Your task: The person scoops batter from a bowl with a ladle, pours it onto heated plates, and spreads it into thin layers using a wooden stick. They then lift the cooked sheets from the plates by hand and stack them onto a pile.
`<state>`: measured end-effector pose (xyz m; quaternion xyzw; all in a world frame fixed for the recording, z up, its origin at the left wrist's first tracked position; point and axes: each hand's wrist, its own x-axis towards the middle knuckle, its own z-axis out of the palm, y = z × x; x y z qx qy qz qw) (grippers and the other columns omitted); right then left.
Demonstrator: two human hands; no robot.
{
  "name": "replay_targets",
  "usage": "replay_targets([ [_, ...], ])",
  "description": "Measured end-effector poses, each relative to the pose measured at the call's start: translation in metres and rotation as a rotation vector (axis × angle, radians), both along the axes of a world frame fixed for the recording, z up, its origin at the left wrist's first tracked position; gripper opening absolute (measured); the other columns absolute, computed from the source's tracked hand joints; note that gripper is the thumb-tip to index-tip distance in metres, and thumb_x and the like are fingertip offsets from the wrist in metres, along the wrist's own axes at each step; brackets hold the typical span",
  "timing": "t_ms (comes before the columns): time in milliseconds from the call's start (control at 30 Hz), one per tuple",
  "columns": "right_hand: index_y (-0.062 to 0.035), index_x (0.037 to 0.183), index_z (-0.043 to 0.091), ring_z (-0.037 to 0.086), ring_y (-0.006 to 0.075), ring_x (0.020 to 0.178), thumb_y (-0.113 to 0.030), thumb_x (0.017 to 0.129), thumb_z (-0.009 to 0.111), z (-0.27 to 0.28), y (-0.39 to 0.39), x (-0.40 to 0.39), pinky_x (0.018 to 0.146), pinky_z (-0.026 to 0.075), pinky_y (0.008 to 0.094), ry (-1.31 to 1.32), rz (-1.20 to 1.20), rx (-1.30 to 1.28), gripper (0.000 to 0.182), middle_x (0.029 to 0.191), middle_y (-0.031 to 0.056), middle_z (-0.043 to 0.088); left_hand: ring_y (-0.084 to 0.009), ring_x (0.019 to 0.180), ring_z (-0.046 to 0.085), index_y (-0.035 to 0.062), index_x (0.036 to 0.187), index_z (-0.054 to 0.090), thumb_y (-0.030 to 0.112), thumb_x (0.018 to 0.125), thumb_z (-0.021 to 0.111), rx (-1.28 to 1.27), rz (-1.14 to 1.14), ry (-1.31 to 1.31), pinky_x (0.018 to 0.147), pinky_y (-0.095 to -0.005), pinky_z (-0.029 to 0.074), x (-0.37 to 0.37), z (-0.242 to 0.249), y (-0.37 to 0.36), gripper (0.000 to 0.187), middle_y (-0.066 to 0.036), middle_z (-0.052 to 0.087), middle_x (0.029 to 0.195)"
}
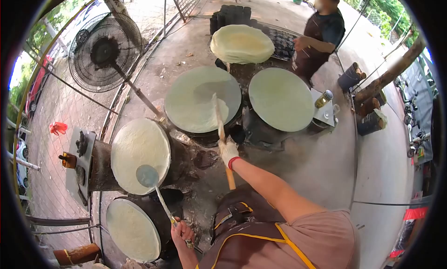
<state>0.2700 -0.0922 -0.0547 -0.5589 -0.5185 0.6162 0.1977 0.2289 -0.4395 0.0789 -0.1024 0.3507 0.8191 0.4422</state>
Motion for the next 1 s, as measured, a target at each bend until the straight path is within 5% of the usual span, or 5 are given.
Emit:
replay_targets([
  [300,0.0018,0.097,0.058,0.060,0.0392,0.073,-0.039,0.088,0.047,-0.055,0.073,0.082,0.067,0.046,0.0435,-0.047,0.324,0.197,0.043,0.083,0.0256,0.061,-0.0053,0.043,0.033,0.0041,0.106,0.051,0.013,0.095,0.043,0.064,0.071,-0.078,0.040,-0.0203,0.034,0.061,0.026,0.104,0.017,-0.001,0.038,0.068],
  [367,0.0003,0.103,0.058,0.060,0.0389,0.076,-0.039,0.088,0.046,0.010,0.092,0.090,0.069,0.046,0.0430,-0.064,0.404,0.035,0.043,0.088,0.0256,0.061,-0.0056,0.045,0.034,0.0042,0.107,0.051,0.014,0.095,0.044,0.044,0.068,-0.049,0.042,-0.0210,0.035,0.073,0.031,0.130,0.017,-0.001,0.038,0.069],
  [400,-0.0023,0.095,0.059,0.052,0.0132,0.051,-0.031,0.089,0.052,0.009,0.083,0.098,0.046,0.039,0.0304,-0.005,0.386,0.180,0.031,0.061,0.0059,0.054,-0.0058,0.046,0.034,0.0043,0.107,0.051,0.014,0.094,0.044,0.031,0.067,-0.032,0.043,-0.0214,0.035,0.077,0.033,0.140,0.017,-0.002,0.039,0.070],
  [700,-0.0007,0.100,0.059,0.055,0.0429,0.094,-0.041,0.090,0.041,0.018,0.162,0.119,0.081,0.044,0.0474,-0.174,0.540,0.268,0.045,0.095,0.0282,0.059,-0.0083,0.051,0.034,0.0055,0.108,0.048,0.014,0.092,0.049,-0.028,0.029,0.004,0.047,-0.0230,0.034,0.104,0.042,0.200,0.018,-0.003,0.041,0.076],
  [1000,-0.0010,0.098,0.057,0.057,0.0425,0.090,-0.034,0.089,0.044,0.033,0.196,0.084,0.076,0.044,0.0490,-0.198,0.607,0.373,0.036,0.092,0.0262,0.060,-0.0117,0.055,0.036,0.0062,0.107,0.045,0.008,0.084,0.057,-0.031,0.041,-0.088,0.047,-0.0245,0.034,0.093,0.029,0.210,0.026,-0.005,0.044,0.082],
])
